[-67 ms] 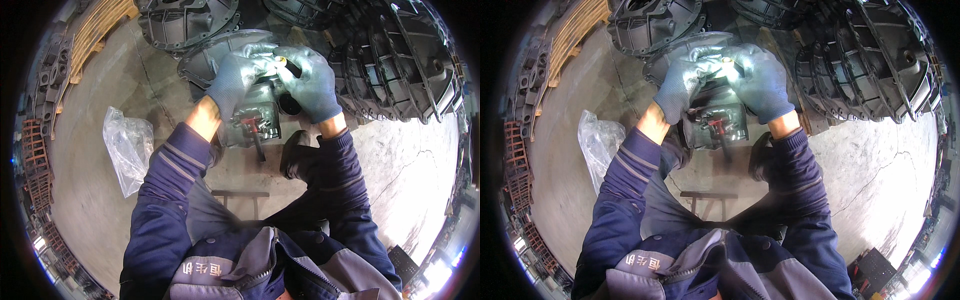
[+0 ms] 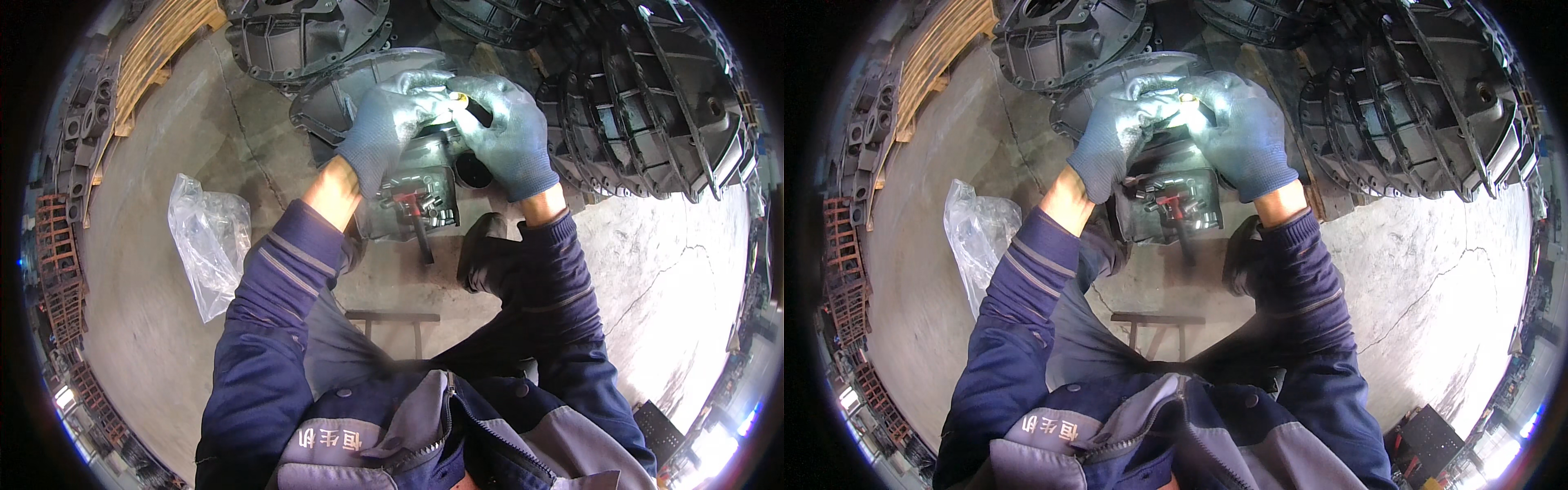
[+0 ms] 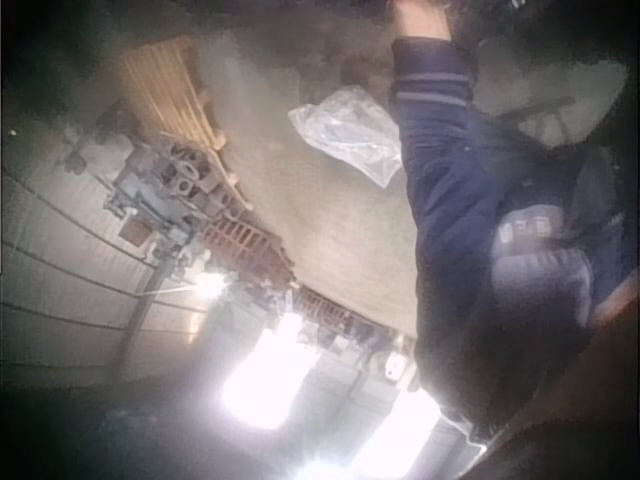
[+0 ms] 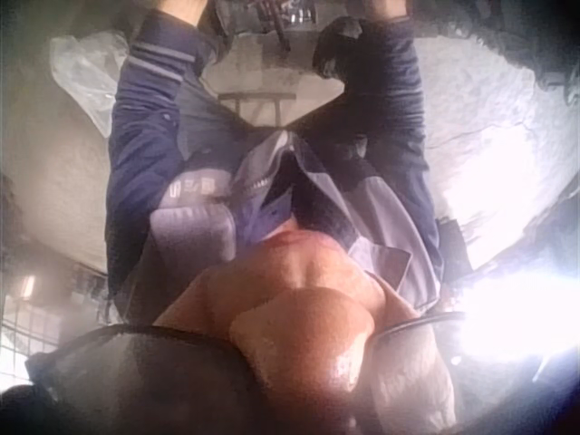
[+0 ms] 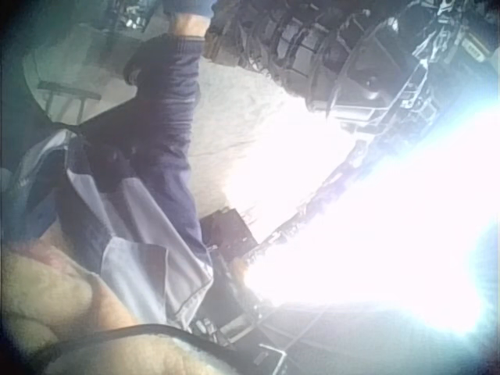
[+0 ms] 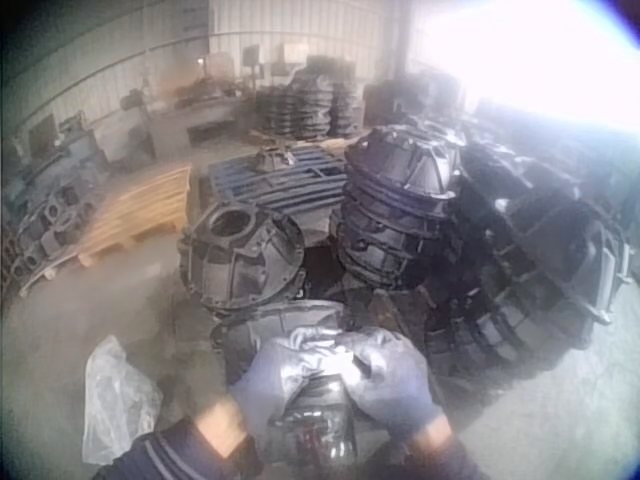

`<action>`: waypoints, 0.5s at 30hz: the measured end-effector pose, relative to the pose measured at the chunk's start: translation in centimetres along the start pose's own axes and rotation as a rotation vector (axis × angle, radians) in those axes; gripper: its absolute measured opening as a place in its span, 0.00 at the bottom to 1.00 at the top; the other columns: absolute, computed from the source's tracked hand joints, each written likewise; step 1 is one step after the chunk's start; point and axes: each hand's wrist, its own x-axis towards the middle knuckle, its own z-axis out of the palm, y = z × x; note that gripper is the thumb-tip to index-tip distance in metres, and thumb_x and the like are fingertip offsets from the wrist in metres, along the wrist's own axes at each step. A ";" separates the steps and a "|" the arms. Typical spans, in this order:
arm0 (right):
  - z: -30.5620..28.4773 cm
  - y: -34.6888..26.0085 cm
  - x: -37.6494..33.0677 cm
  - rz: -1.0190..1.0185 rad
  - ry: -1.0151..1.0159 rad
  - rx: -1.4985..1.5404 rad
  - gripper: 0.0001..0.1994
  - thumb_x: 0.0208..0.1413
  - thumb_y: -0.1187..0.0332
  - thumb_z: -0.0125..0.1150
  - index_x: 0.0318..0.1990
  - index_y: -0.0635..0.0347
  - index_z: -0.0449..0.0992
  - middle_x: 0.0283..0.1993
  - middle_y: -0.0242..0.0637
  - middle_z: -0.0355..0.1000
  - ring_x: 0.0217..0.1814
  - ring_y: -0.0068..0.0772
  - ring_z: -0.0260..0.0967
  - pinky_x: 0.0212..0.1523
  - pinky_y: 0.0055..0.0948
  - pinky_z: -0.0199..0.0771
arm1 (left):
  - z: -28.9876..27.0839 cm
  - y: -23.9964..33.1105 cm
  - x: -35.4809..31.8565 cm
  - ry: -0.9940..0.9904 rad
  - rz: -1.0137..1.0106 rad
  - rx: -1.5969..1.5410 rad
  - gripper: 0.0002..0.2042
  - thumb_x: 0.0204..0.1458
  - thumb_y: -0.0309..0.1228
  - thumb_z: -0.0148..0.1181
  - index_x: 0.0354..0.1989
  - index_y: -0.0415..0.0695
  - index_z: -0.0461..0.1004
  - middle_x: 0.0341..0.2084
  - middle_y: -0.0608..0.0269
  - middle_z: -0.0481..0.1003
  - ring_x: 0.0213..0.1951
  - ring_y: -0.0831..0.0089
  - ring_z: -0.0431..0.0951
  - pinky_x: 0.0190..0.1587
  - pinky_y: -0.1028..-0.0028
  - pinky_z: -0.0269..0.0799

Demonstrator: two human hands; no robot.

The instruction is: The person sits on the floor and uses a hammer to tap small metal components into a large metal housing. They repeatedly pick up parts, position them, and strike them into place, then move the housing aside and repeat the process on another unit.

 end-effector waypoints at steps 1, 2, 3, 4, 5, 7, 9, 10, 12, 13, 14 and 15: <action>0.1 0.1 0.0 -0.017 0.015 0.005 0.14 0.53 0.64 0.69 0.47 0.54 0.85 0.44 0.42 0.82 0.46 0.46 0.80 0.48 0.38 0.80 | 0.0 0.0 0.0 -0.003 0.009 0.022 0.18 0.54 0.16 0.63 0.54 0.31 0.74 0.44 0.53 0.81 0.44 0.67 0.84 0.50 0.72 0.81; 0.1 0.1 0.0 -0.028 0.033 0.019 0.14 0.52 0.64 0.68 0.46 0.52 0.85 0.43 0.42 0.81 0.45 0.48 0.79 0.46 0.41 0.79 | 0.0 0.0 0.0 -0.002 0.015 0.045 0.18 0.53 0.16 0.64 0.54 0.31 0.75 0.44 0.53 0.81 0.43 0.67 0.83 0.50 0.72 0.81; 0.2 0.2 -0.1 -0.029 0.044 0.043 0.14 0.51 0.64 0.66 0.46 0.50 0.86 0.42 0.41 0.81 0.43 0.51 0.78 0.45 0.44 0.79 | 0.0 0.0 0.0 -0.007 0.021 0.067 0.18 0.53 0.17 0.64 0.54 0.31 0.75 0.44 0.53 0.81 0.43 0.67 0.83 0.50 0.72 0.81; 0.2 0.2 -0.1 -0.039 0.051 0.019 0.14 0.51 0.64 0.66 0.46 0.50 0.86 0.41 0.41 0.81 0.43 0.51 0.78 0.44 0.44 0.79 | -0.1 -0.1 0.0 -0.007 0.024 0.090 0.18 0.54 0.17 0.64 0.54 0.31 0.75 0.44 0.54 0.81 0.43 0.68 0.83 0.50 0.72 0.80; 0.2 0.2 -0.1 -0.038 0.052 0.004 0.15 0.51 0.63 0.66 0.46 0.50 0.86 0.41 0.41 0.81 0.42 0.51 0.78 0.44 0.44 0.79 | -0.1 -0.1 0.0 -0.006 0.026 0.113 0.18 0.54 0.17 0.64 0.54 0.31 0.75 0.44 0.54 0.81 0.43 0.68 0.83 0.50 0.72 0.80; 0.1 0.1 -0.2 -0.024 0.035 -0.027 0.14 0.53 0.63 0.68 0.47 0.51 0.86 0.42 0.41 0.81 0.44 0.48 0.79 0.46 0.42 0.79 | -0.1 -0.1 0.0 -0.016 0.014 0.061 0.18 0.54 0.18 0.64 0.54 0.31 0.75 0.44 0.54 0.81 0.43 0.69 0.83 0.50 0.72 0.80; 0.0 0.0 -0.3 0.003 -0.002 -0.060 0.12 0.56 0.63 0.70 0.47 0.53 0.86 0.45 0.40 0.82 0.48 0.43 0.80 0.51 0.37 0.79 | -0.2 -0.1 0.0 -0.019 0.009 0.052 0.17 0.54 0.18 0.64 0.53 0.31 0.75 0.44 0.55 0.82 0.43 0.70 0.83 0.50 0.73 0.80; -0.1 -0.1 -0.3 -0.005 0.001 -0.070 0.12 0.56 0.63 0.70 0.47 0.52 0.86 0.45 0.40 0.82 0.47 0.43 0.80 0.51 0.37 0.79 | -0.1 -0.1 0.0 -0.018 0.011 0.069 0.17 0.55 0.19 0.64 0.53 0.31 0.75 0.43 0.56 0.82 0.43 0.71 0.83 0.49 0.73 0.80; -0.2 -0.1 -0.3 -0.014 0.000 -0.079 0.12 0.56 0.63 0.70 0.46 0.52 0.86 0.45 0.39 0.82 0.47 0.44 0.80 0.50 0.37 0.79 | -0.1 -0.1 0.1 -0.019 0.033 0.117 0.16 0.55 0.20 0.64 0.53 0.31 0.76 0.43 0.56 0.82 0.42 0.72 0.83 0.49 0.74 0.80; -0.2 -0.2 -0.3 -0.025 0.009 -0.086 0.12 0.56 0.63 0.70 0.46 0.52 0.86 0.45 0.39 0.82 0.46 0.44 0.80 0.49 0.38 0.79 | 0.0 -0.1 0.1 -0.023 0.053 0.148 0.16 0.56 0.20 0.64 0.53 0.31 0.76 0.43 0.56 0.82 0.42 0.72 0.83 0.49 0.74 0.80; -0.1 -0.1 -0.3 -0.029 0.009 -0.082 0.12 0.56 0.63 0.70 0.46 0.52 0.86 0.45 0.39 0.82 0.46 0.44 0.80 0.49 0.38 0.79 | 0.0 -0.1 0.1 -0.013 0.065 0.185 0.16 0.56 0.21 0.64 0.53 0.32 0.76 0.42 0.57 0.82 0.42 0.73 0.83 0.49 0.74 0.79; -0.1 -0.1 -0.3 -0.032 0.010 -0.078 0.12 0.55 0.63 0.70 0.46 0.52 0.86 0.45 0.39 0.82 0.46 0.44 0.80 0.48 0.38 0.79 | -0.1 -0.2 0.1 -0.028 0.086 0.213 0.15 0.56 0.21 0.64 0.53 0.32 0.76 0.42 0.57 0.82 0.42 0.73 0.83 0.48 0.74 0.79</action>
